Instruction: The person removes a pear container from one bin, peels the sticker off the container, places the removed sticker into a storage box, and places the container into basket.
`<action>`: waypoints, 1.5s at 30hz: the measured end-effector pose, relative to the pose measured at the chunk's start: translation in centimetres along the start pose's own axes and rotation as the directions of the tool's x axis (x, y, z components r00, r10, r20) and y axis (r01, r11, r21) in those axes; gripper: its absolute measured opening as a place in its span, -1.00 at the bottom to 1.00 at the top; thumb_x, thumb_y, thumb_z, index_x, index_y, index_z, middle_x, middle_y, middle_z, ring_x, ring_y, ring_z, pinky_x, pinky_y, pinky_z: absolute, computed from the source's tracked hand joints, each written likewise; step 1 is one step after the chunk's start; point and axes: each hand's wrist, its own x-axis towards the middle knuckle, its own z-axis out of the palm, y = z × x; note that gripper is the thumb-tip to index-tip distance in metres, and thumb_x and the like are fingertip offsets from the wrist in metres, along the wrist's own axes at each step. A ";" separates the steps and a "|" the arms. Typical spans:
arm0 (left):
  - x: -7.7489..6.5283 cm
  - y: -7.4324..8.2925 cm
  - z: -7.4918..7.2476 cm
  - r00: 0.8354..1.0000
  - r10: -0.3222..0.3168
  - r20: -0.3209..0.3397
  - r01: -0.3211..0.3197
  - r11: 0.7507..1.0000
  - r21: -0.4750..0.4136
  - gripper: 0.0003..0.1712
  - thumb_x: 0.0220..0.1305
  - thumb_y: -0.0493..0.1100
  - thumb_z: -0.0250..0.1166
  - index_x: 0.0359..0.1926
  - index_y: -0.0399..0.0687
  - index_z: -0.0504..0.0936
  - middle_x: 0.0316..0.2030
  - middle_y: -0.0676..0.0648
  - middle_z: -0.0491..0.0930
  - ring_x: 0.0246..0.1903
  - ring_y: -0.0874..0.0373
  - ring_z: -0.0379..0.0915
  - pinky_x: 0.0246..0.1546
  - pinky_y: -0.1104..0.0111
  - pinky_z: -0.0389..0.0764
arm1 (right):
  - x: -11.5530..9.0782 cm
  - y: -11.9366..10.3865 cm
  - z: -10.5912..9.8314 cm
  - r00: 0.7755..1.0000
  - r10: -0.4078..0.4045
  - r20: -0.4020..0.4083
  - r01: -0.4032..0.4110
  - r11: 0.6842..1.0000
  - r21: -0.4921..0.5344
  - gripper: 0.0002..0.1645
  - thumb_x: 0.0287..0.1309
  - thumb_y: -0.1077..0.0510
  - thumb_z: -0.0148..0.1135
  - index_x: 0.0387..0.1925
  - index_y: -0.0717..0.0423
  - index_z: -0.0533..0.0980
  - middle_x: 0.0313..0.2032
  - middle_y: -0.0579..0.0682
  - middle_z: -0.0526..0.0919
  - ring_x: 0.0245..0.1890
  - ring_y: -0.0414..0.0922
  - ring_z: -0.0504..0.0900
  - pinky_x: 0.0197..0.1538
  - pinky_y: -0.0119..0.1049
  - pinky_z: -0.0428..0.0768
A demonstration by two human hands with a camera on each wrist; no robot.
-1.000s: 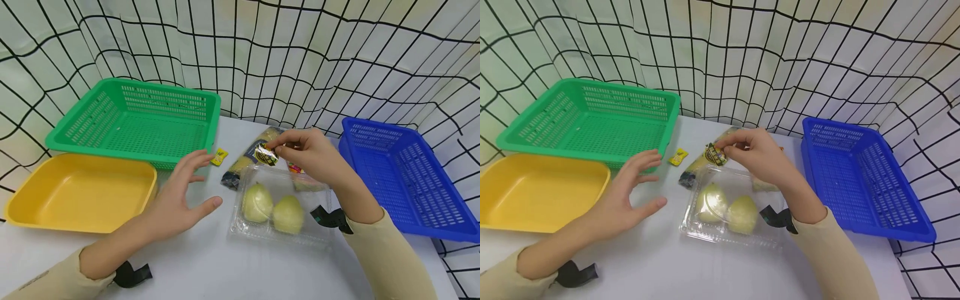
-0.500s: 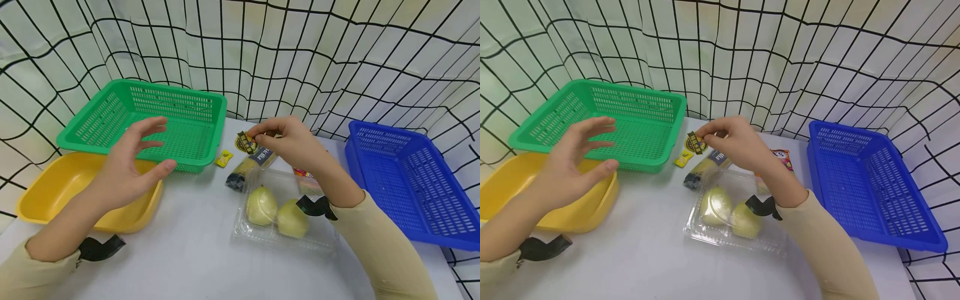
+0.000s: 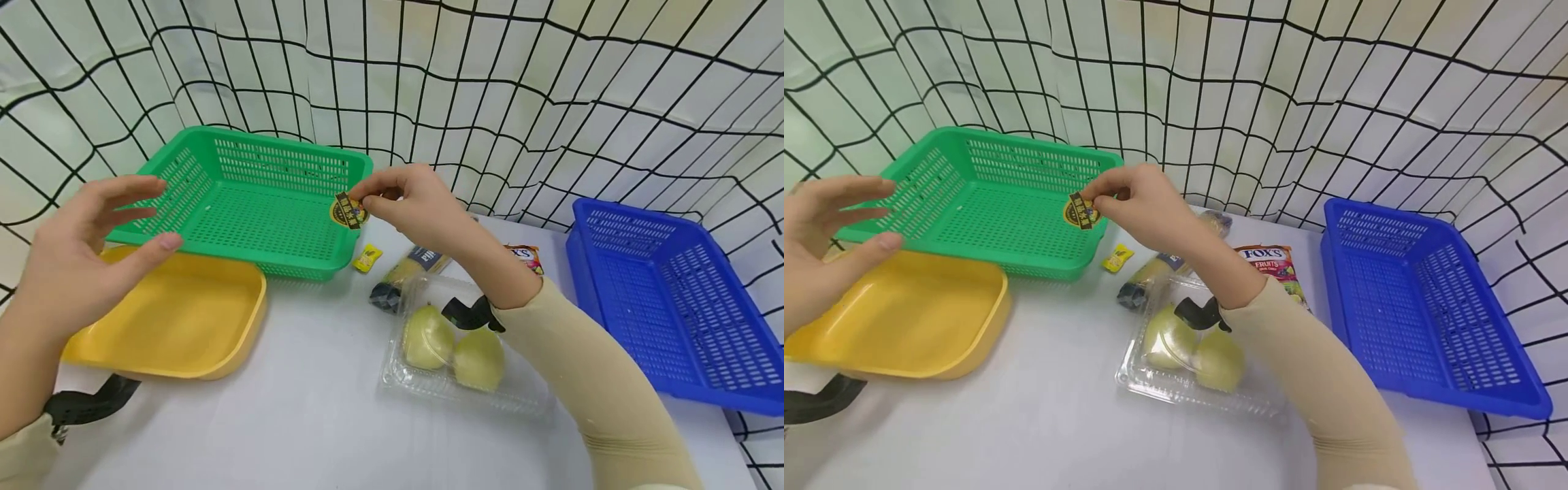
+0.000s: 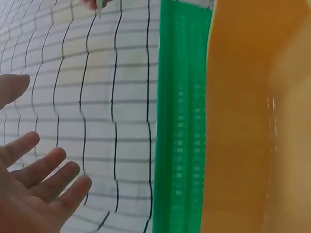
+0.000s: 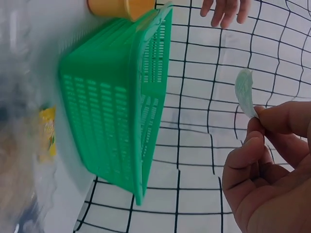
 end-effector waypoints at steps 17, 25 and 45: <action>-6.5 -5.1 -6.1 0.927 -0.354 -0.126 0.376 0.877 0.300 -0.20 0.63 -0.33 0.24 0.74 -0.01 0.15 0.69 0.08 0.14 0.58 0.52 0.00 0.50 0.65 0.05 | 5.2 -2.7 5.7 0.987 -0.082 0.141 0.054 0.980 0.191 -0.76 0.55 0.29 0.26 0.05 0.15 0.79 -0.05 -0.08 0.80 -0.07 -0.10 0.70 -0.02 -0.33 0.69; -11.1 -9.2 -7.7 0.918 -0.392 -0.066 0.393 0.868 0.304 -0.08 0.57 -0.40 0.29 0.76 0.02 0.09 0.70 0.07 0.12 0.57 0.58 -0.05 0.27 0.89 0.08 | 6.6 -4.5 9.3 0.963 -0.083 0.257 0.034 0.982 0.188 -0.76 0.57 0.28 0.26 0.07 0.17 0.78 -0.05 -0.09 0.81 -0.09 -0.20 0.67 -0.08 -0.42 0.66; -14.7 -11.8 -8.1 0.944 -0.319 0.081 0.303 0.939 0.165 0.30 0.06 -0.76 0.48 0.73 0.01 0.19 0.65 0.19 0.19 0.46 0.56 0.13 0.19 0.87 0.25 | 7.5 -5.3 16.6 0.887 -0.092 0.452 0.065 0.995 0.073 -0.75 0.55 0.30 0.26 0.05 0.11 0.79 -0.11 -0.19 0.81 -0.15 -0.34 0.62 -0.08 -0.59 0.59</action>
